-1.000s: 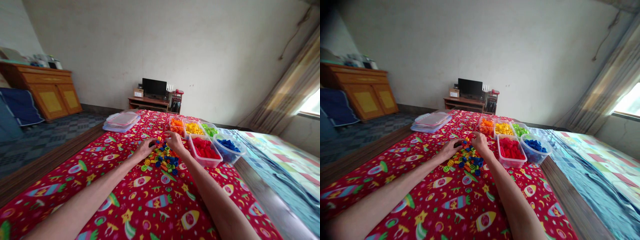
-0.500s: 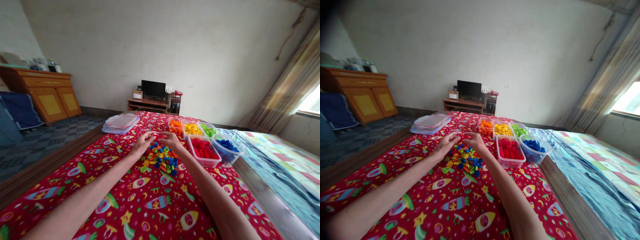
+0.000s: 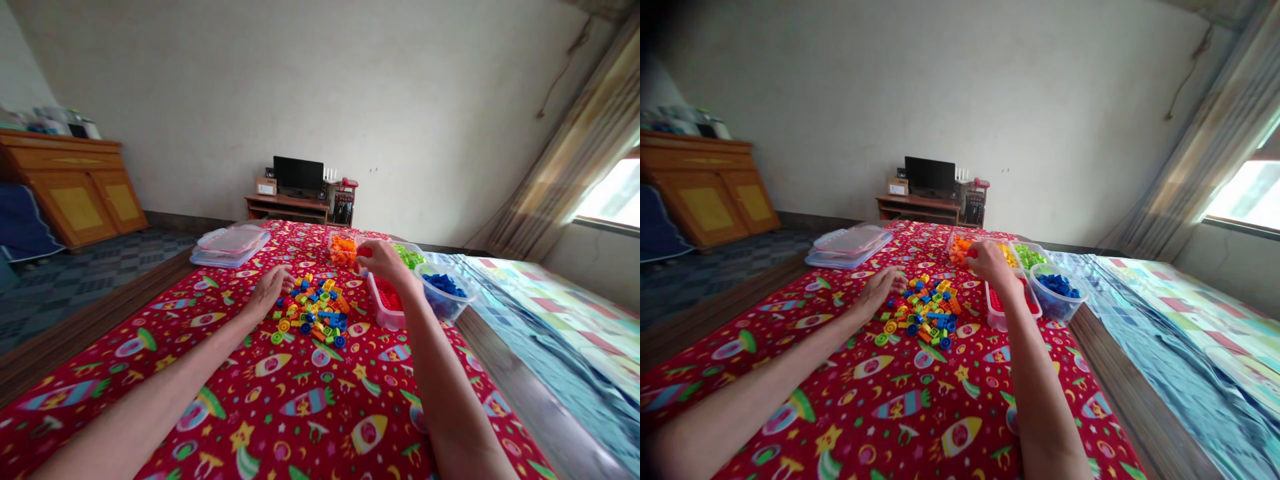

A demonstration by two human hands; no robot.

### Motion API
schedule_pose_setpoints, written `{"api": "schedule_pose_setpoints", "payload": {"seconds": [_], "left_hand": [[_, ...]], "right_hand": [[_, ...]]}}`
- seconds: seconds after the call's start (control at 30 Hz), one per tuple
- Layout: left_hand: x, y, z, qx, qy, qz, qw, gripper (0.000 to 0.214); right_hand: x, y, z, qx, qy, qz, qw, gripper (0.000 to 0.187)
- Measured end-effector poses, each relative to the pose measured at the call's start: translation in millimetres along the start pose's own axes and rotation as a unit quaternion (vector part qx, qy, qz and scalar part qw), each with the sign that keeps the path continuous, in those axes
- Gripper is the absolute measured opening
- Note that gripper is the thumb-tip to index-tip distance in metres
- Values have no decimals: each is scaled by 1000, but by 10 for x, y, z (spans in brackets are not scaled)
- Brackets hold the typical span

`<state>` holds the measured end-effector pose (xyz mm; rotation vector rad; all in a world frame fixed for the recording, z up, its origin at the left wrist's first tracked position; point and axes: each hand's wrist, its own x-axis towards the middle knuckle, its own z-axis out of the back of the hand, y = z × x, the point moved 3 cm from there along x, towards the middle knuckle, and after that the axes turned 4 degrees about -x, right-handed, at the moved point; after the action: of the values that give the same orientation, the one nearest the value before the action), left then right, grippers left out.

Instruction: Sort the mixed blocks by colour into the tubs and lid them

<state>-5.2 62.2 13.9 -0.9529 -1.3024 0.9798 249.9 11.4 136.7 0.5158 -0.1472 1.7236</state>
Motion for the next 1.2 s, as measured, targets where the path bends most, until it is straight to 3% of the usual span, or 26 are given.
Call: {"api": "schedule_pose_setpoints", "payload": {"seconds": [0.13, 0.27, 0.43, 0.6, 0.73, 0.9, 1.03, 1.2], "left_hand": [[17, 80, 71, -11, -32, 35, 999, 24], [17, 88, 59, -7, -32, 37, 999, 22], [38, 112, 72, 12, -40, 33, 999, 24], [40, 113, 112, 28, -52, 2, 998, 28], [37, 109, 135, 34, -66, -10, 997, 31], [55, 129, 130, 39, -58, -2, 998, 29], [100, 179, 129, 42, -45, 16, 998, 26], [58, 125, 90, 67, 40, 7, 997, 29]], "right_hand": [[-89, -419, 136, -77, 60, -64, 993, 27], [-118, -583, 174, -81, 42, -93, 992, 37], [-106, -491, 305, -27, -63, -101, 993, 36], [-93, -266, 324, 6, -73, -66, 995, 32], [-46, -19, 155, 0, -50, -16, 999, 28], [-44, 351, -244, 13, 29, 84, 996, 26], [-100, 476, -486, 7, 68, 117, 991, 23], [-141, 608, -658, -35, 89, 141, 985, 25]]}}
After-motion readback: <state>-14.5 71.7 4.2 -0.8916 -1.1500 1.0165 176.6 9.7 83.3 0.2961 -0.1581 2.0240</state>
